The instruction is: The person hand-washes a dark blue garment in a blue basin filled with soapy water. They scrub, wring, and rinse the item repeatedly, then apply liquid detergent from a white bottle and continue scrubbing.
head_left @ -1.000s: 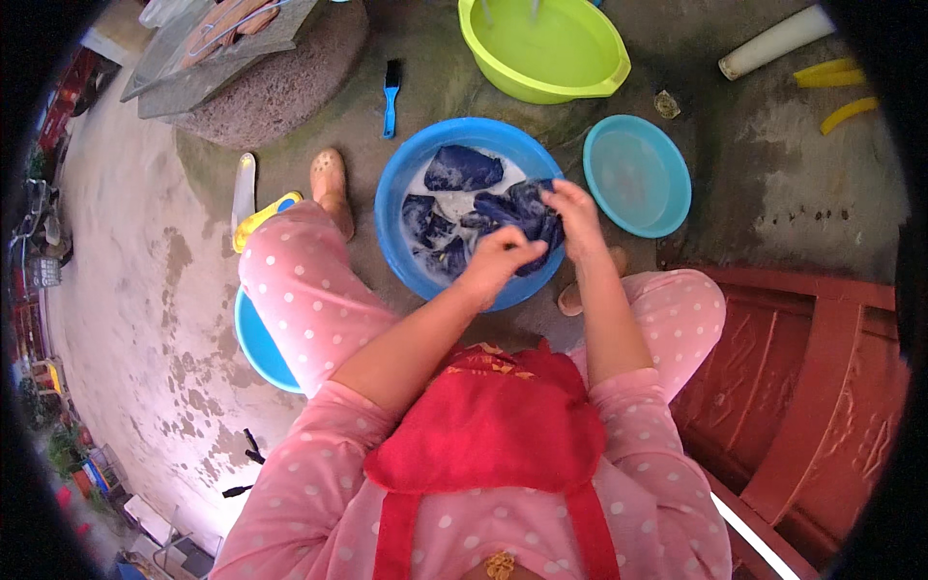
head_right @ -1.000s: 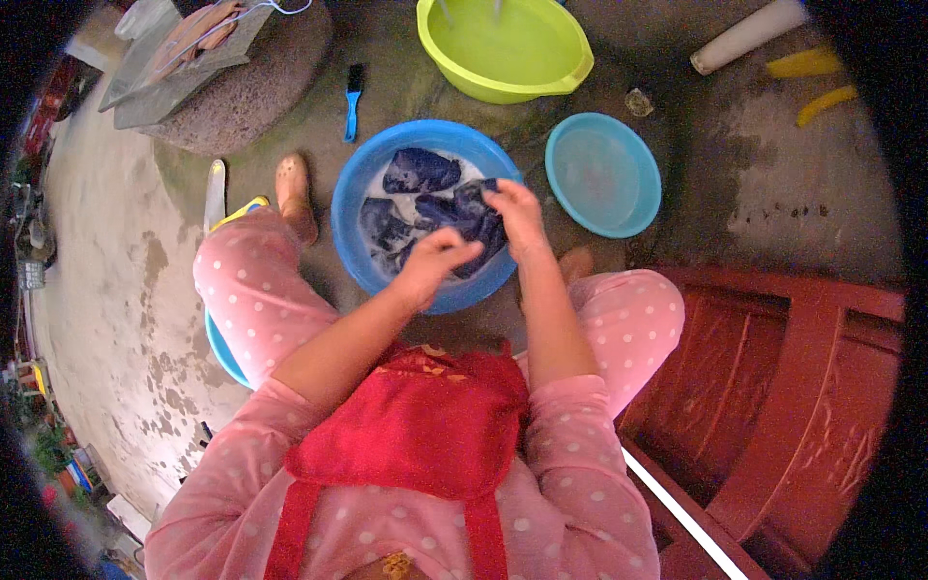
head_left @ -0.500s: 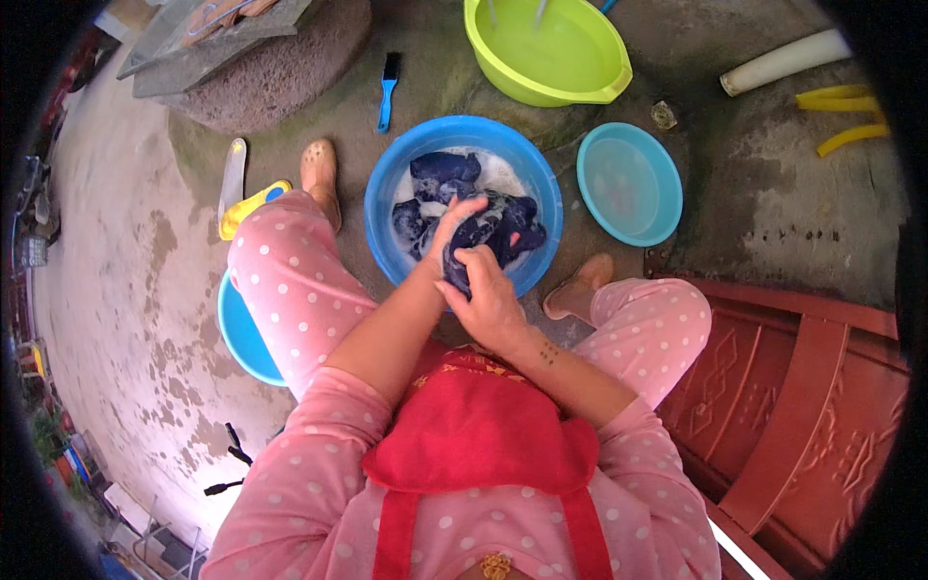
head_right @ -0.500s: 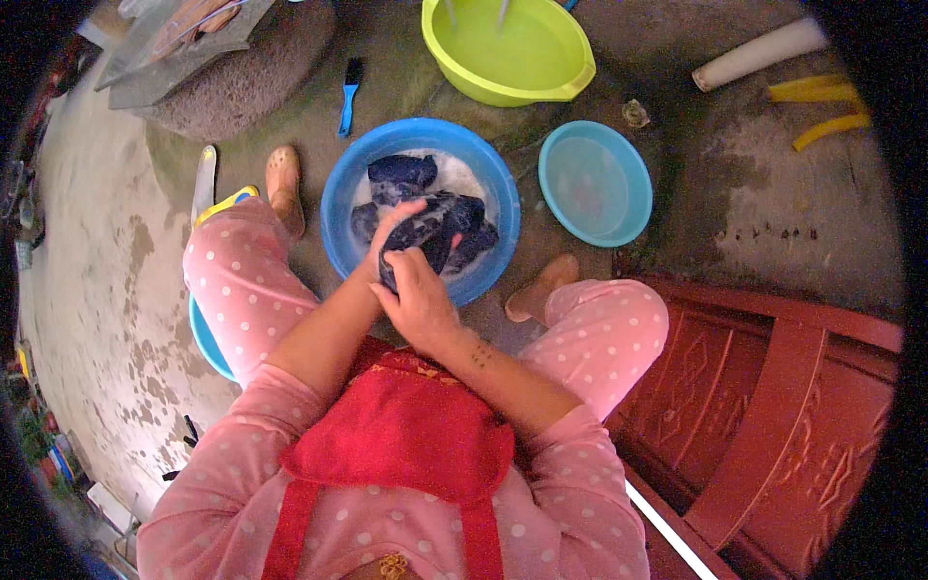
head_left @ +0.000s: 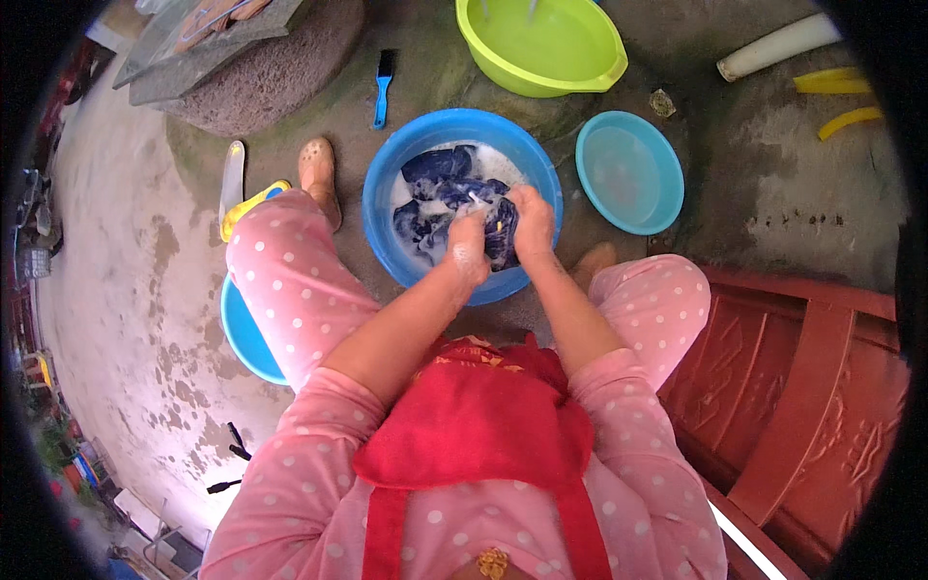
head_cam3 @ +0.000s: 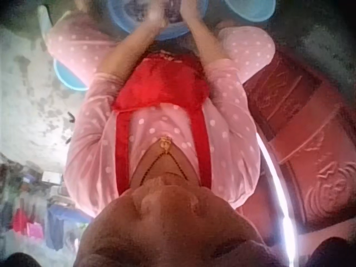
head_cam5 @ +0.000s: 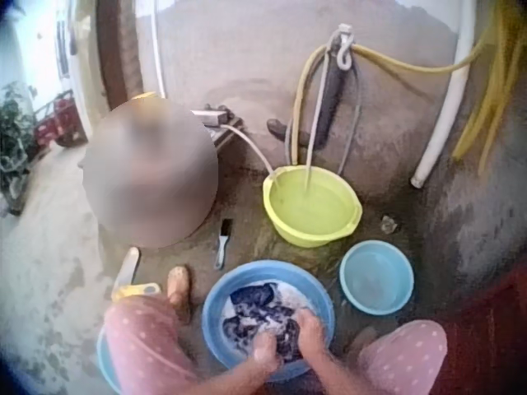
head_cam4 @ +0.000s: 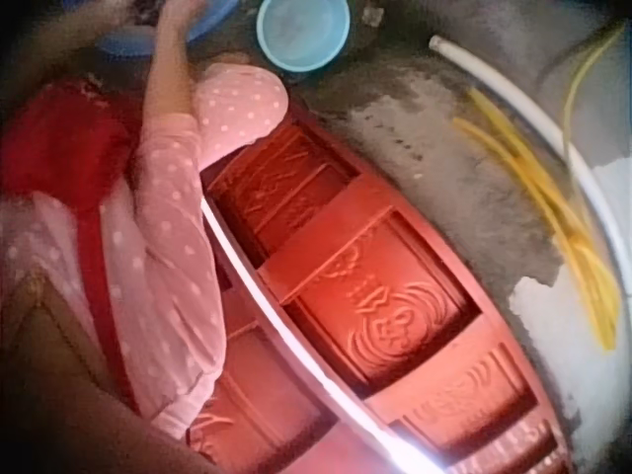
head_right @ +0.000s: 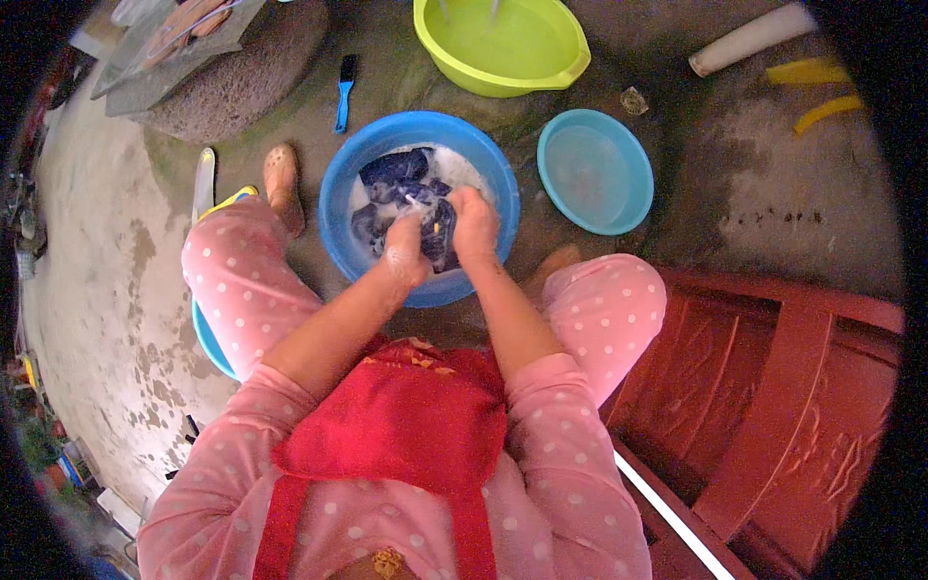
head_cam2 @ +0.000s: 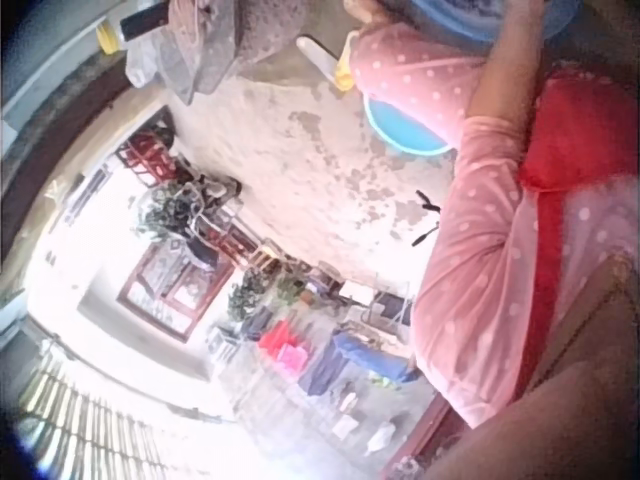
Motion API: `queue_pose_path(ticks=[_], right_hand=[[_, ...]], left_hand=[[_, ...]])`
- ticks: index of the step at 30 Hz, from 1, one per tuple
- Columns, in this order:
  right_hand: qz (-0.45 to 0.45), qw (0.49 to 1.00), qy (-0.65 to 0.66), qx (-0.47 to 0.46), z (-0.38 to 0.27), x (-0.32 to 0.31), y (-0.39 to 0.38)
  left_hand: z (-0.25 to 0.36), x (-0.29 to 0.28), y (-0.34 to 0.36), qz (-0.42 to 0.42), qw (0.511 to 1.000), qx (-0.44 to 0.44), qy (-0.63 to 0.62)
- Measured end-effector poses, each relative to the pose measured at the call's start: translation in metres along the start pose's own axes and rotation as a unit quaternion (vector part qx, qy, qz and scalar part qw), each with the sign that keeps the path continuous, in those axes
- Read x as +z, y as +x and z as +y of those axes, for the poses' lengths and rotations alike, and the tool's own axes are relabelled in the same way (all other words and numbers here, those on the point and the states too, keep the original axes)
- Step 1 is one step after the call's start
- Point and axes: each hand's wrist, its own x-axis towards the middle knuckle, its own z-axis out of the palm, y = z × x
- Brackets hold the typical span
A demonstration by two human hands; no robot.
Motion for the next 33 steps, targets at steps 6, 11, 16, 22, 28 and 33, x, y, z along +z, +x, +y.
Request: queue_pose_path(ticks=[6,11,16,22,28,33], right_hand=[[-0.014,0.996,0.068,0.062,0.035,-0.013,0.036],[-0.118,0.983,0.113,0.078,-0.021,-0.030,-0.008],[-0.087,0.914,0.378,0.121,-0.001,-0.037,0.009],[-0.082,0.821,0.554,0.107,-0.019,-0.073,0.024],[-0.137,0.837,0.524,0.085,-0.041,-0.081,0.016],[-0.223,0.881,0.417,0.010,-0.063,-0.080,0.001]], left_hand=[[0.027,-0.005,0.023,-0.148,0.984,-0.099,-0.024],[0.035,-0.010,0.018,-0.097,0.995,-0.003,0.030],[0.042,-0.007,0.001,-0.103,0.992,0.031,0.071],[0.044,-0.025,0.008,-0.118,0.785,0.025,0.608],[0.054,-0.003,-0.010,-0.092,0.513,0.132,0.843],[0.049,-0.003,0.007,-0.088,0.920,0.092,0.371]])
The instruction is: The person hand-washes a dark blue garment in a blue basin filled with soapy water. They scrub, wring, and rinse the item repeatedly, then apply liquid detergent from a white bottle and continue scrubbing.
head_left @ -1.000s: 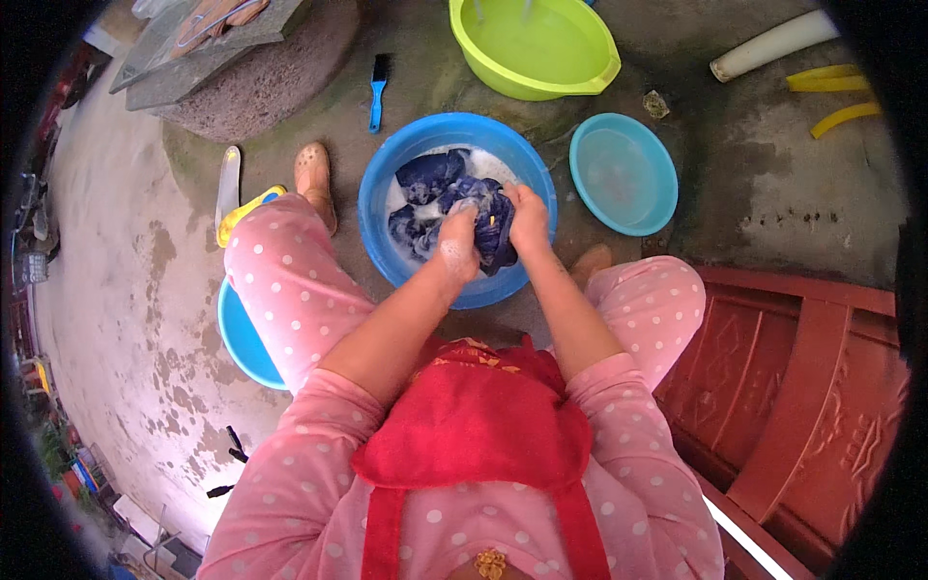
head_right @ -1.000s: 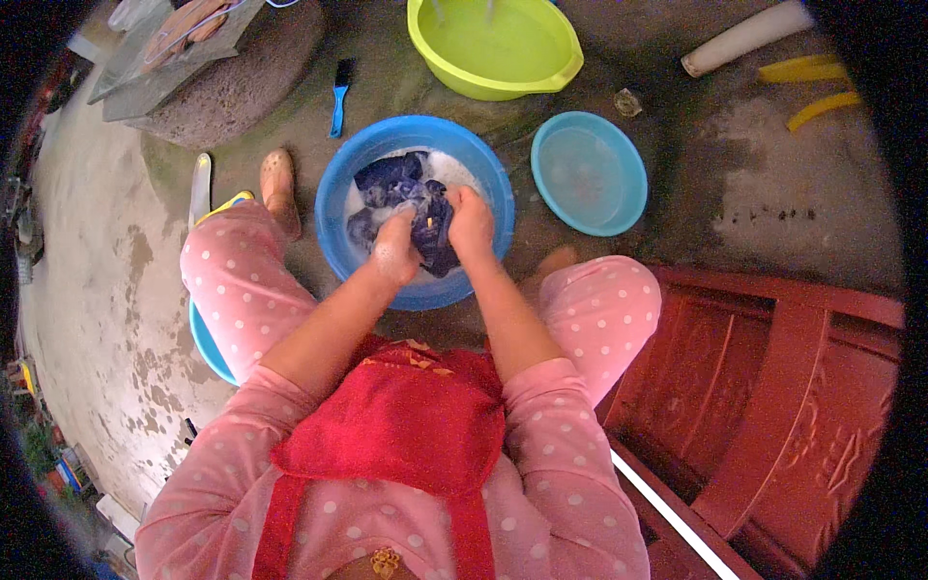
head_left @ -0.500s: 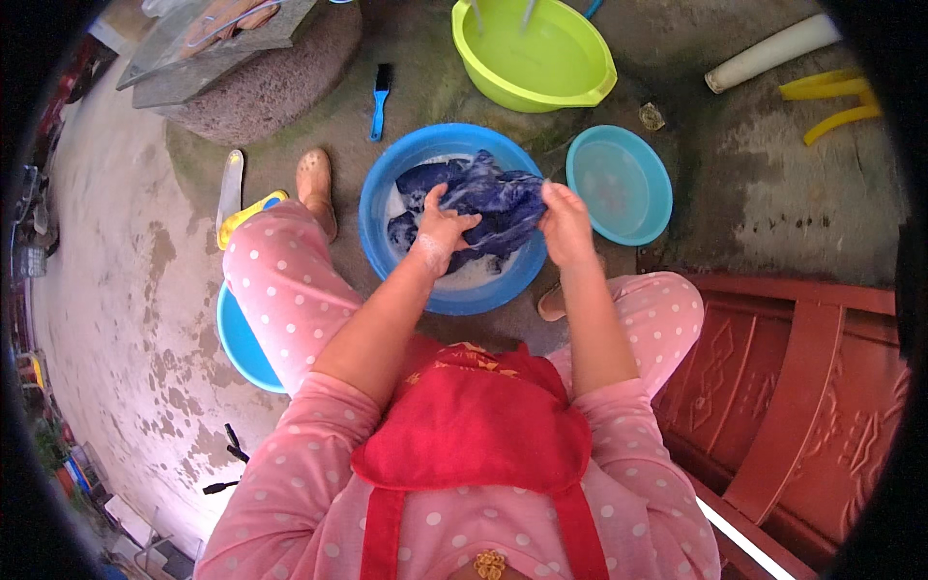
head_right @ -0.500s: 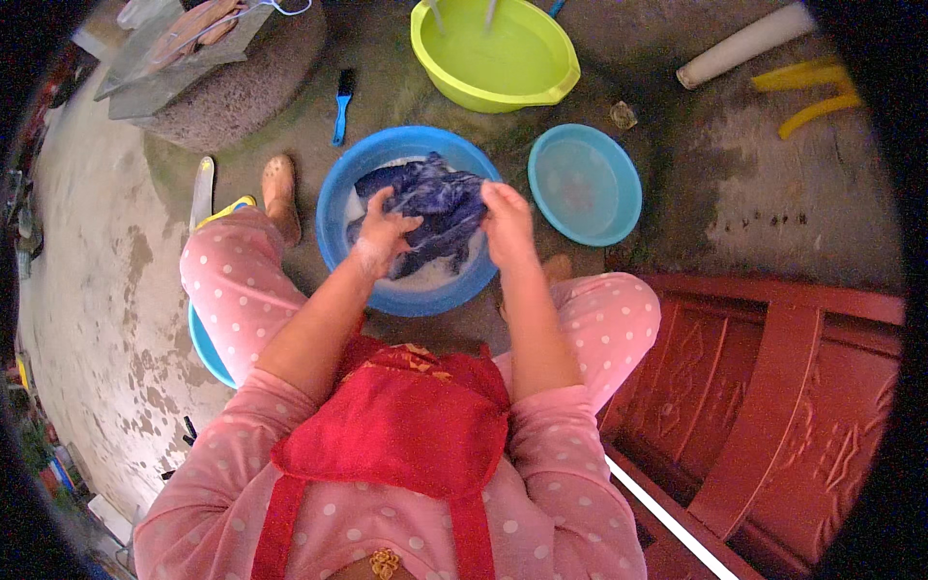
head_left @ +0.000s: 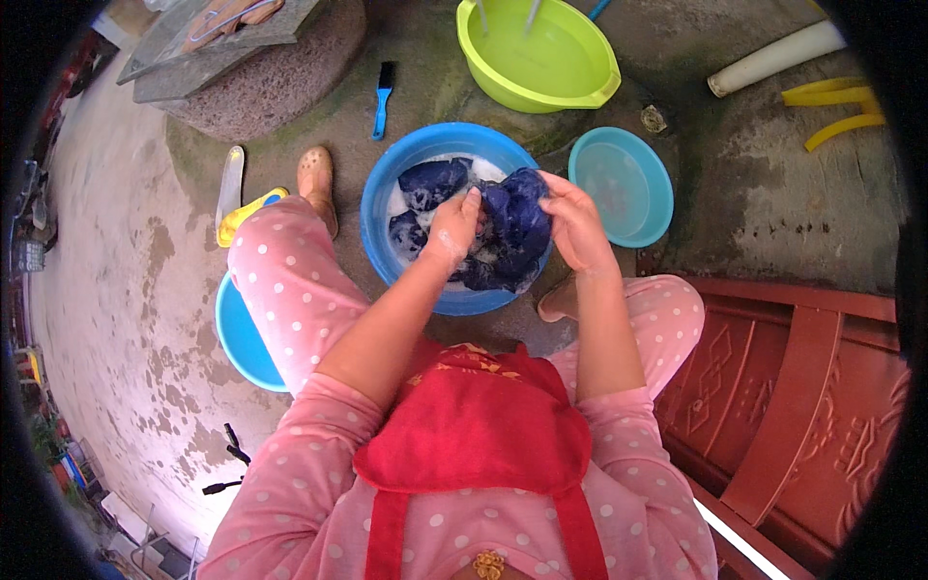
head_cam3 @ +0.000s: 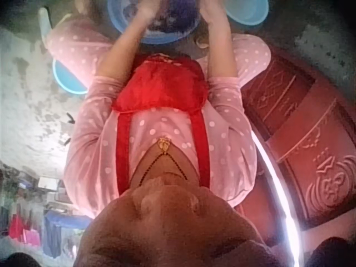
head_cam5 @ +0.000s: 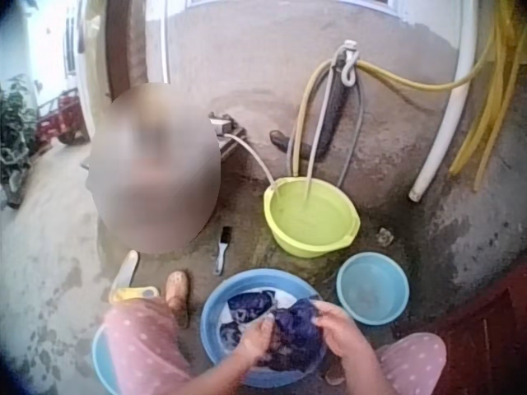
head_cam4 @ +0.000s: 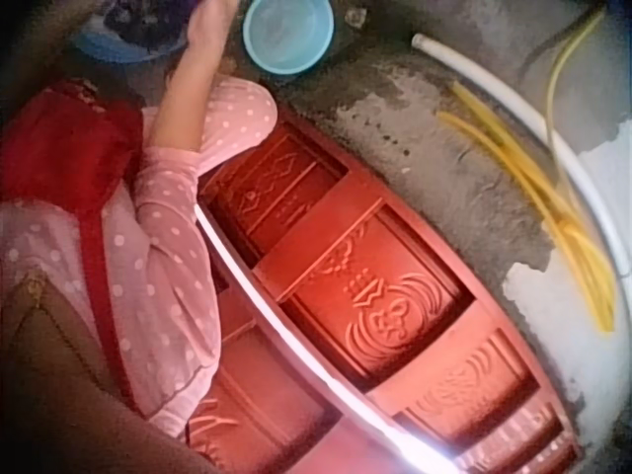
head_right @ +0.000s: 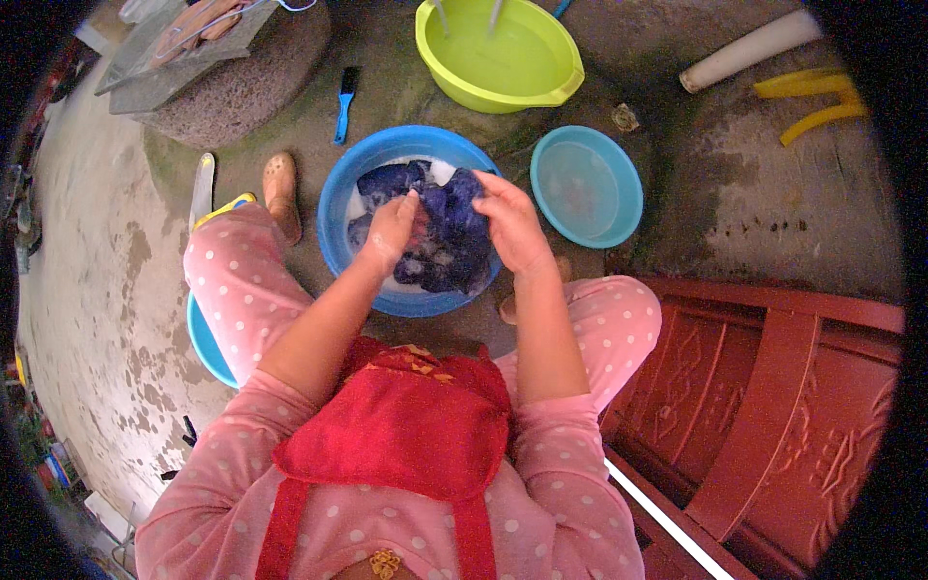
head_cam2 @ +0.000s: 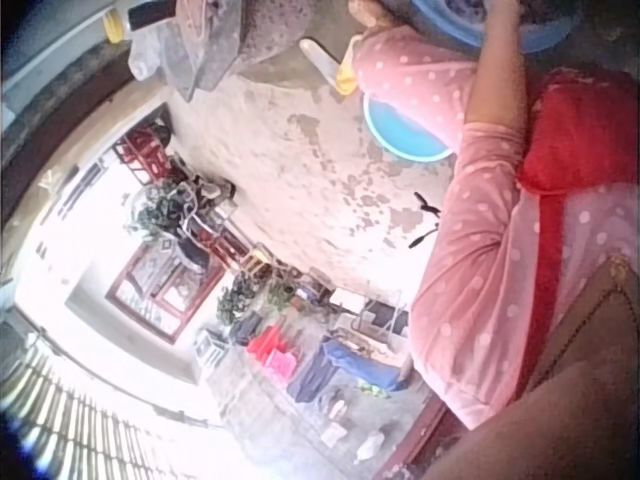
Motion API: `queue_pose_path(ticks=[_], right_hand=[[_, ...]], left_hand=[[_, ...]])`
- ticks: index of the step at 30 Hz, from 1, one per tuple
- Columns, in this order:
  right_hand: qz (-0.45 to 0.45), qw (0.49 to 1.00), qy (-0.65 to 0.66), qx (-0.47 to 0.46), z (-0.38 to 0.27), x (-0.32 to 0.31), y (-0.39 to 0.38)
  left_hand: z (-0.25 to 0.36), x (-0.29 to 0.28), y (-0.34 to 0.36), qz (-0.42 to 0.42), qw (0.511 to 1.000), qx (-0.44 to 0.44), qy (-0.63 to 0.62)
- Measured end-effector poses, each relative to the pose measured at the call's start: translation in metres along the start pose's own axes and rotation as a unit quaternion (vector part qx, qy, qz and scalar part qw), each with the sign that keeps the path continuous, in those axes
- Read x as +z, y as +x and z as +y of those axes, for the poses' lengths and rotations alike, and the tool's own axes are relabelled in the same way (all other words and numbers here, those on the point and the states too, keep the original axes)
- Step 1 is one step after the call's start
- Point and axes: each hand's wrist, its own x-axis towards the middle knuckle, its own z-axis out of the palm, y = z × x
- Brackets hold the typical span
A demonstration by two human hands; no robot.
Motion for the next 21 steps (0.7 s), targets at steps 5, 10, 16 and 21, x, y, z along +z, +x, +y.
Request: queue_pose_path(ticks=[5,10,16,21], right_hand=[[-0.039,0.990,-0.136,0.002,-0.003,0.004,-0.002],[0.083,0.976,-0.183,-0.083,0.007,-0.001,0.003],[0.026,0.681,-0.648,-0.341,-0.014,0.024,-0.018],[-0.094,0.726,-0.588,-0.344,0.022,0.064,-0.052]], left_hand=[[-0.002,0.009,-0.003,0.191,0.889,0.368,0.196],[-0.014,0.016,-0.009,-0.089,0.964,0.192,0.162],[-0.010,0.012,-0.007,-0.187,0.973,0.072,0.117],[-0.021,0.015,0.003,-0.198,0.866,-0.082,-0.453]])
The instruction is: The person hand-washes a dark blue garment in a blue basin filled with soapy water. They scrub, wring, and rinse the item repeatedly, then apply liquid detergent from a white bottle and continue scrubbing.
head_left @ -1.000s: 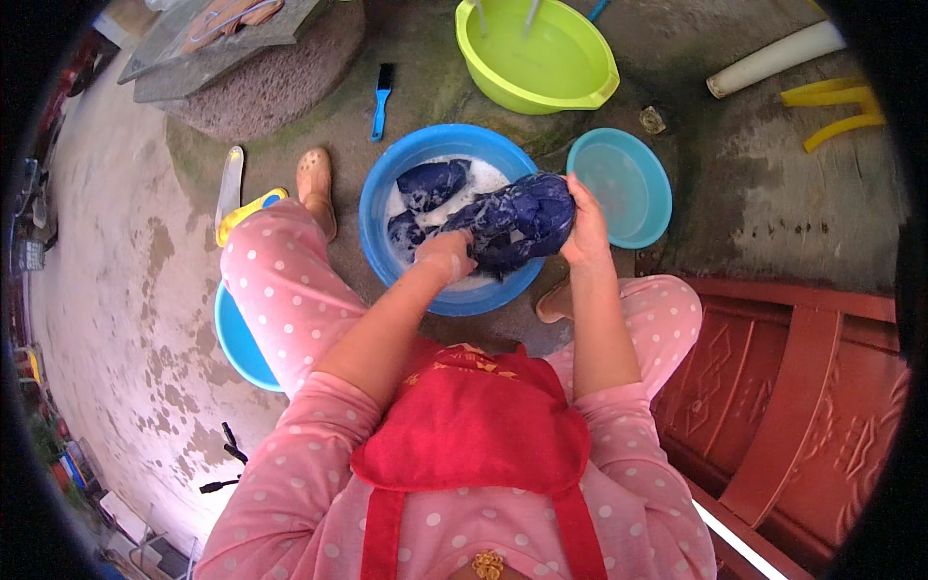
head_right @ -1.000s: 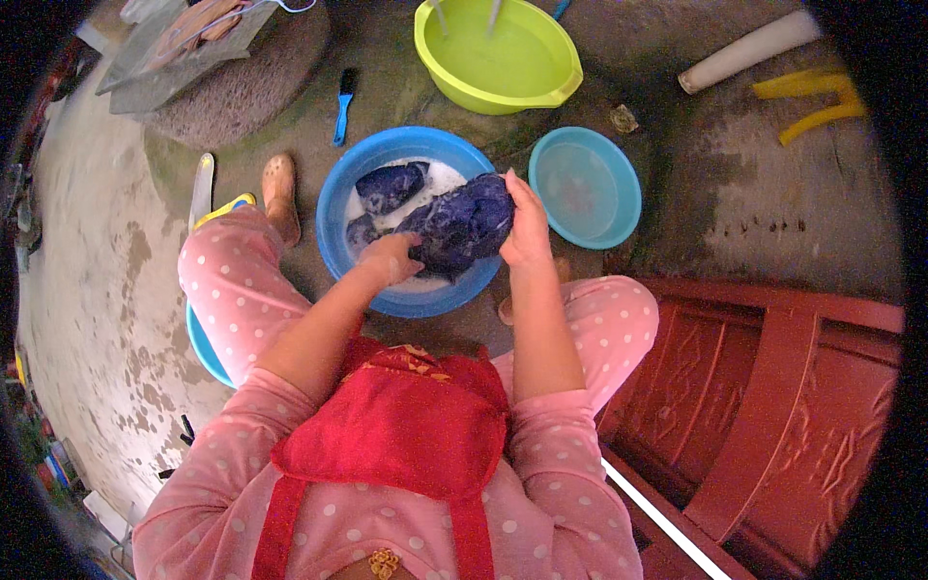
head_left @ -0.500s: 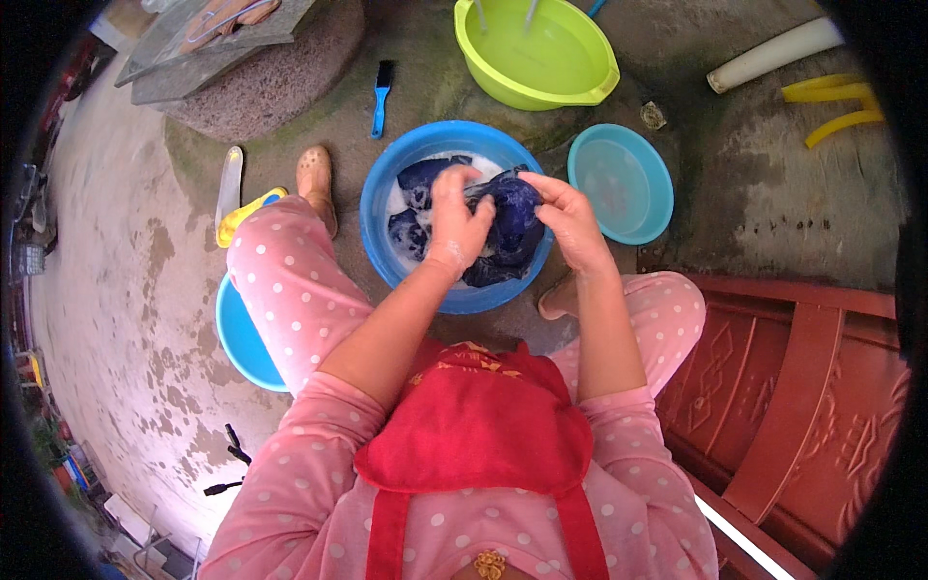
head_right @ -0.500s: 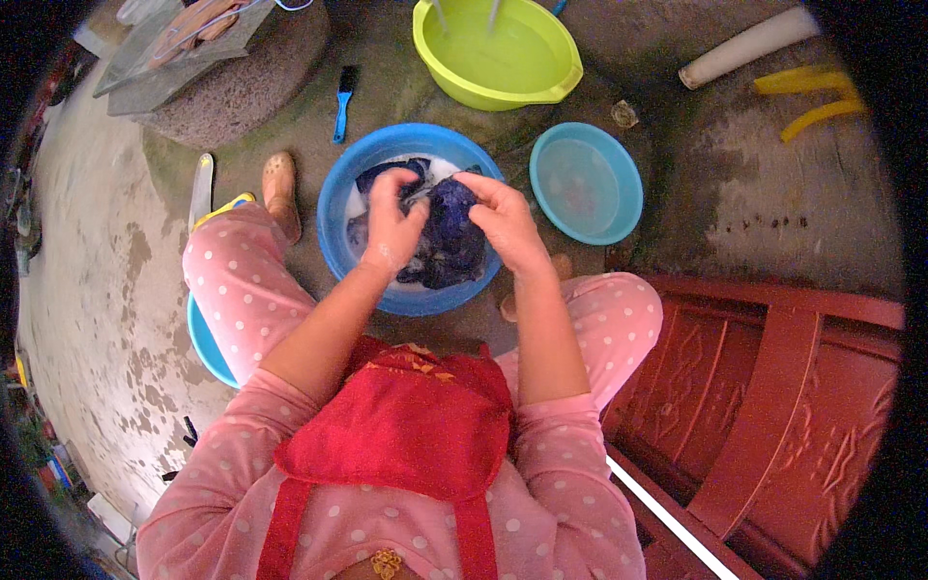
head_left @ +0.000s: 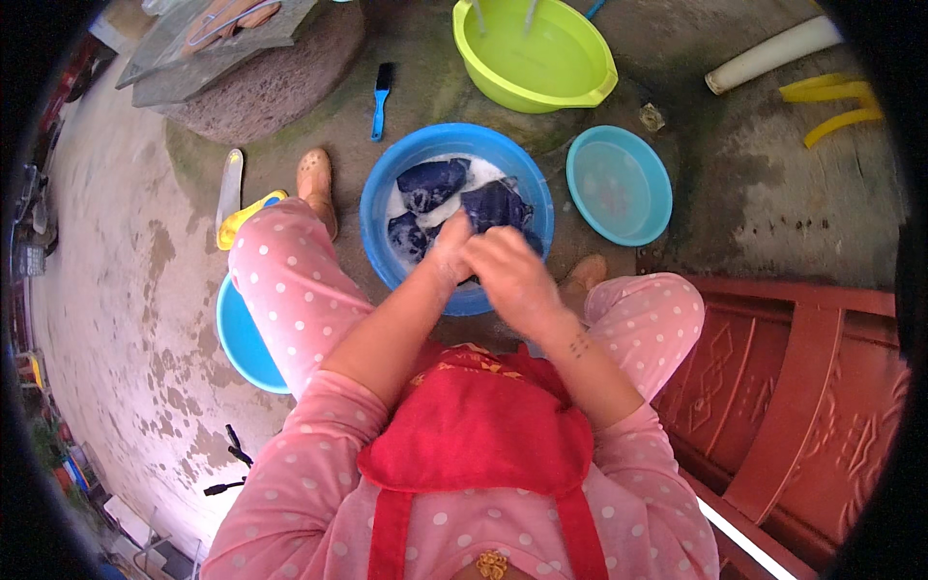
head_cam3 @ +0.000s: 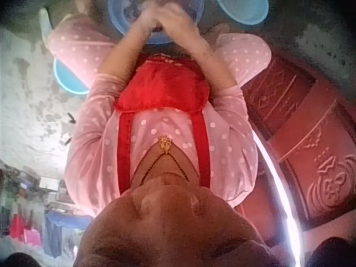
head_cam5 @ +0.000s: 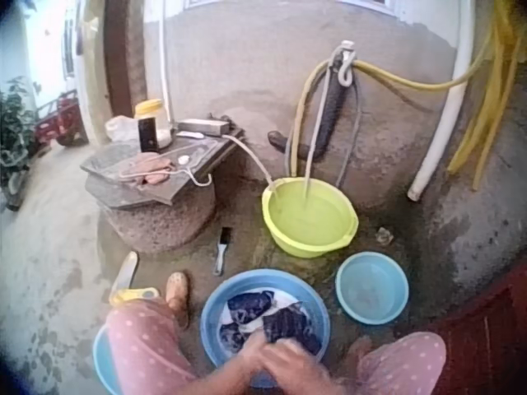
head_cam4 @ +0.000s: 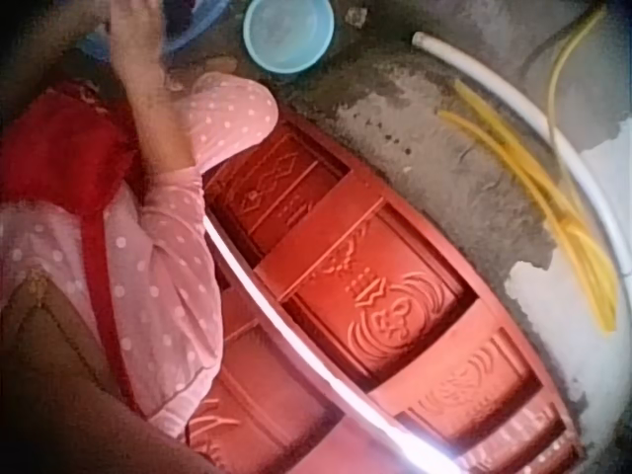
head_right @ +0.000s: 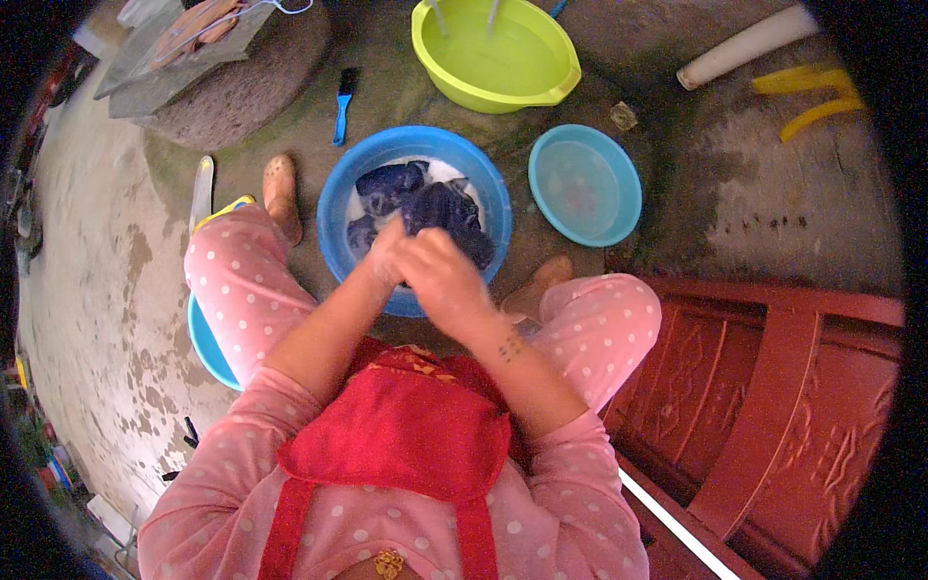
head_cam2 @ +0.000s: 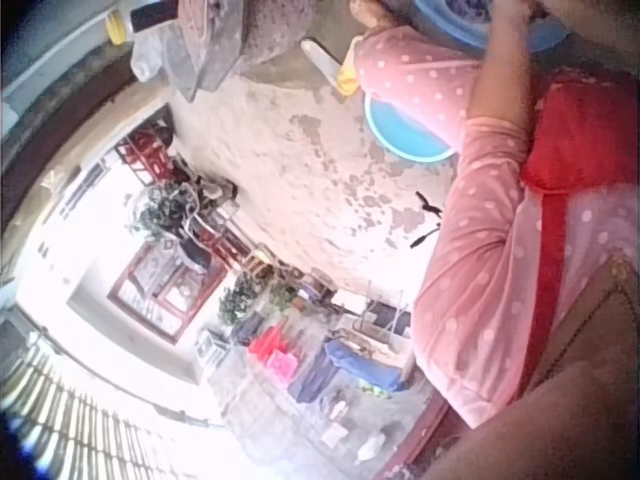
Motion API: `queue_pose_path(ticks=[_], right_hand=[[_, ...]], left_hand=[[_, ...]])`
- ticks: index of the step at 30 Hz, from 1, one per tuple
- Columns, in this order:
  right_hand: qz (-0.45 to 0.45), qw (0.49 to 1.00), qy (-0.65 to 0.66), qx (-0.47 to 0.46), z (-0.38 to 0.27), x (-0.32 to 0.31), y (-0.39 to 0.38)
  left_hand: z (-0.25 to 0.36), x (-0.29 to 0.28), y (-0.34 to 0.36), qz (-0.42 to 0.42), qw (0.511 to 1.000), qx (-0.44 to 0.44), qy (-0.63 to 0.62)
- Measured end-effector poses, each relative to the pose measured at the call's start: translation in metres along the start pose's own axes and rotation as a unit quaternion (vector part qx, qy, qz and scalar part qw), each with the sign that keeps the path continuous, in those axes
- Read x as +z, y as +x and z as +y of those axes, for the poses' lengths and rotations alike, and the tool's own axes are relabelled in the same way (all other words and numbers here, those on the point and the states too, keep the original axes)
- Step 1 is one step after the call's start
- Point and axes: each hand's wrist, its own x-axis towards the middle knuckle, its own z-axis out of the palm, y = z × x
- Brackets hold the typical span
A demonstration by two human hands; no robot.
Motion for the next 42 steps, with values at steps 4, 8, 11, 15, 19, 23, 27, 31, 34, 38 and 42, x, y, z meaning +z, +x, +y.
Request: queue_pose_path(ticks=[4,8,11,15,19,23,27,31,34,38,42], right_hand=[[0.038,0.979,0.156,0.121,-0.003,0.014,-0.013],[0.217,0.833,0.366,0.353,0.031,-0.005,-0.011],[0.200,0.860,0.210,0.419,0.067,0.005,-0.015],[0.056,0.877,0.206,0.430,0.066,0.014,-0.016],[0.148,0.895,0.216,0.362,0.065,0.006,-0.010],[0.130,0.861,0.269,0.410,0.081,-0.017,-0.011],[0.077,0.881,0.230,0.407,0.084,0.020,-0.022],[0.002,0.868,0.252,0.429,0.092,0.041,-0.026],[0.037,0.864,0.290,0.410,0.079,0.014,-0.016],[0.178,0.779,0.441,0.408,0.080,-0.011,-0.012],[0.253,0.653,0.609,0.372,0.094,-0.029,-0.012]], left_hand=[[0.016,0.014,-0.009,-0.085,0.981,-0.022,-0.174],[0.018,0.008,-0.008,-0.185,0.954,0.005,-0.236],[0.018,0.016,-0.008,-0.144,0.961,-0.005,-0.237],[0.019,0.021,-0.007,-0.085,0.982,0.007,-0.170],[0.024,0.018,-0.007,-0.038,0.994,0.028,-0.103],[0.031,0.013,-0.006,-0.057,0.993,0.037,-0.098],[0.030,0.014,-0.004,-0.084,0.988,0.040,-0.120],[0.033,0.010,-0.002,-0.051,0.991,0.045,-0.112],[0.040,0.006,0.000,0.019,0.995,0.086,-0.052],[0.042,0.004,0.003,0.135,0.971,0.184,0.070],[0.045,0.013,0.001,0.125,0.975,0.156,0.101]])
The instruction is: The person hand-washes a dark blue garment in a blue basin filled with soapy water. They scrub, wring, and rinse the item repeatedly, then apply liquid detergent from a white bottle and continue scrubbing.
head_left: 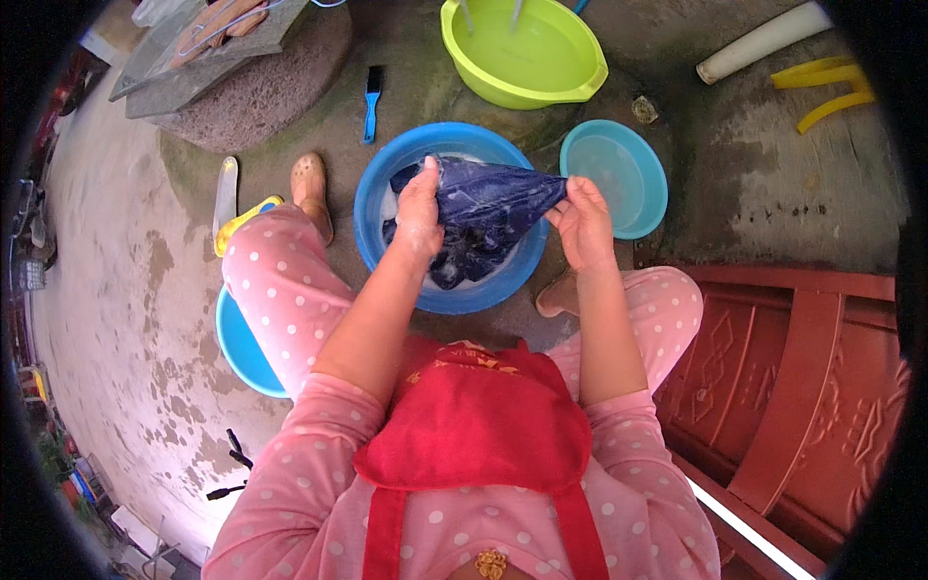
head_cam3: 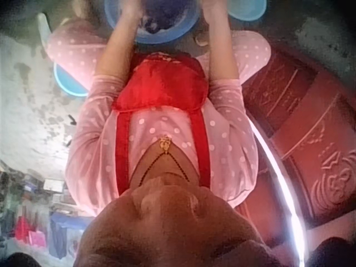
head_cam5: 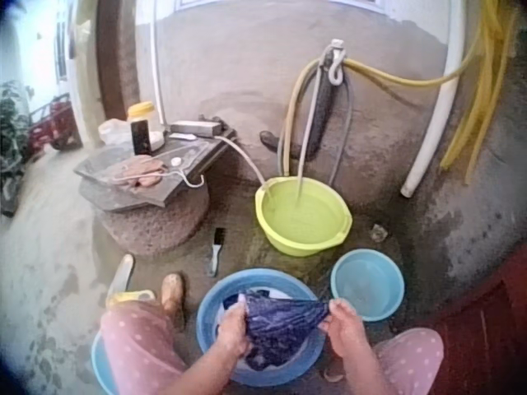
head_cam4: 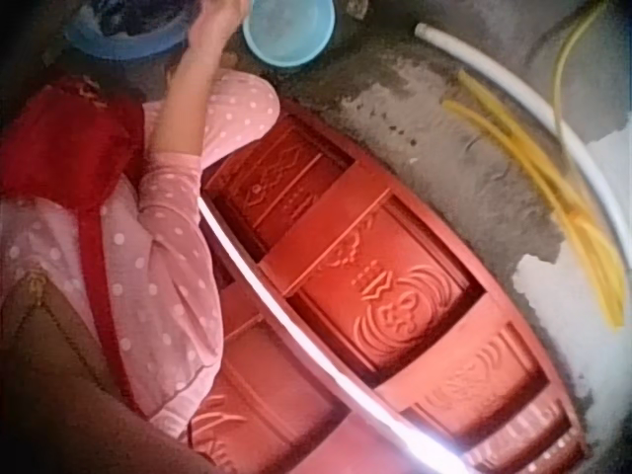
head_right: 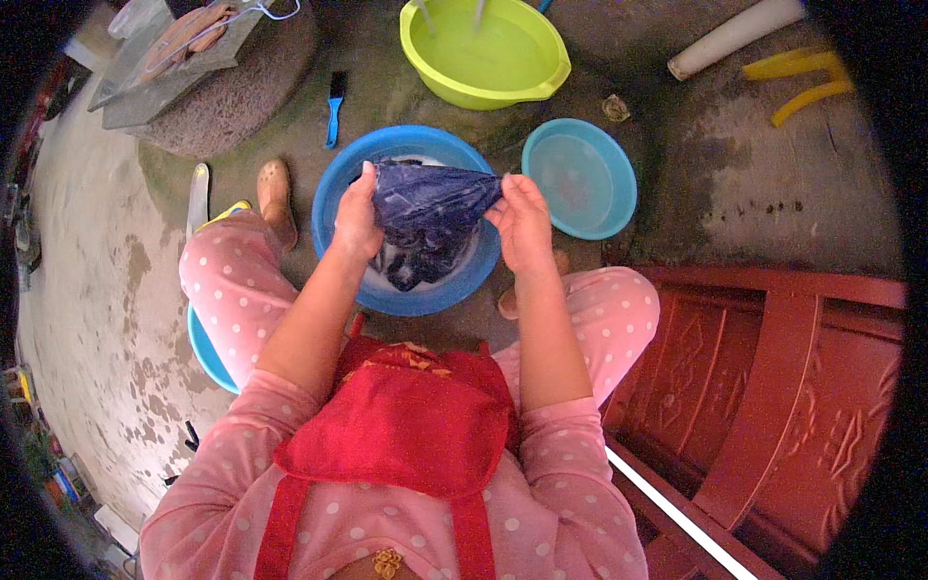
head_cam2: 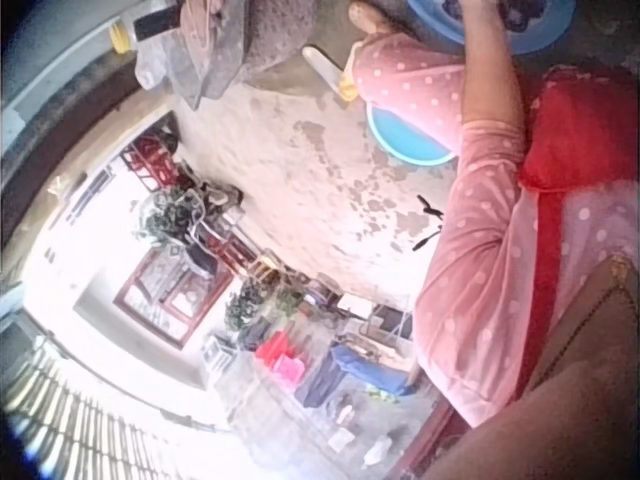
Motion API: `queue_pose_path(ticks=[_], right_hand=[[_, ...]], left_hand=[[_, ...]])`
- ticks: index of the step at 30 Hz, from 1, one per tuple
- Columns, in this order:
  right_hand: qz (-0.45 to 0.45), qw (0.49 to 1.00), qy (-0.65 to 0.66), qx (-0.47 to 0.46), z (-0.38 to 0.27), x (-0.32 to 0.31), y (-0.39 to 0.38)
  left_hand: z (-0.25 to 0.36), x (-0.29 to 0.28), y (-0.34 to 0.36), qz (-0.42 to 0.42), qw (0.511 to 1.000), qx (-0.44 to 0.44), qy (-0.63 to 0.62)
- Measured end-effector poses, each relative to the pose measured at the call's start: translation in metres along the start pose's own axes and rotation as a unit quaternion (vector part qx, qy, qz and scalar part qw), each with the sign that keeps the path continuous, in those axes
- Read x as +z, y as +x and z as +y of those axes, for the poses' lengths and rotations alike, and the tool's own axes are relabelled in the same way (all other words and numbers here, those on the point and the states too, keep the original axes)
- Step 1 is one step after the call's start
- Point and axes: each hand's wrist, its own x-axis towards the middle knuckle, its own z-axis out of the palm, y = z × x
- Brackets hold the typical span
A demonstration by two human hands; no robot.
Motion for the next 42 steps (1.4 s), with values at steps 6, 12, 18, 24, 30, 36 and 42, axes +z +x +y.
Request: queue_pose_path(ticks=[6,12,18,24,30,36,42], right_hand=[[-0.007,0.999,-0.032,-0.005,0.004,-0.008,0.004],[0.121,0.911,-0.394,-0.002,0.020,-0.009,0.012],[0.061,0.935,-0.048,0.345,0.043,0.018,-0.006],[0.126,0.976,-0.160,0.072,0.075,0.002,0.017],[0.003,0.799,-0.542,-0.261,0.054,0.021,0.008],[-0.250,0.714,-0.589,-0.283,0.083,0.070,-0.070],[0.056,0.755,-0.627,-0.186,0.088,0.025,0.017]], left_hand=[[0.018,0.018,-0.018,0.019,0.994,-0.040,-0.095],[0.014,0.013,-0.024,-0.097,0.993,-0.028,-0.054],[-0.014,0.015,-0.036,-0.149,0.984,-0.045,-0.084],[-0.090,-0.021,-0.043,-0.044,0.985,-0.166,-0.007],[-0.059,-0.009,-0.036,0.032,0.954,-0.285,-0.089],[-0.045,-0.018,-0.050,-0.159,0.968,0.093,0.169],[-0.091,-0.010,-0.013,0.097,0.980,-0.150,-0.092]])
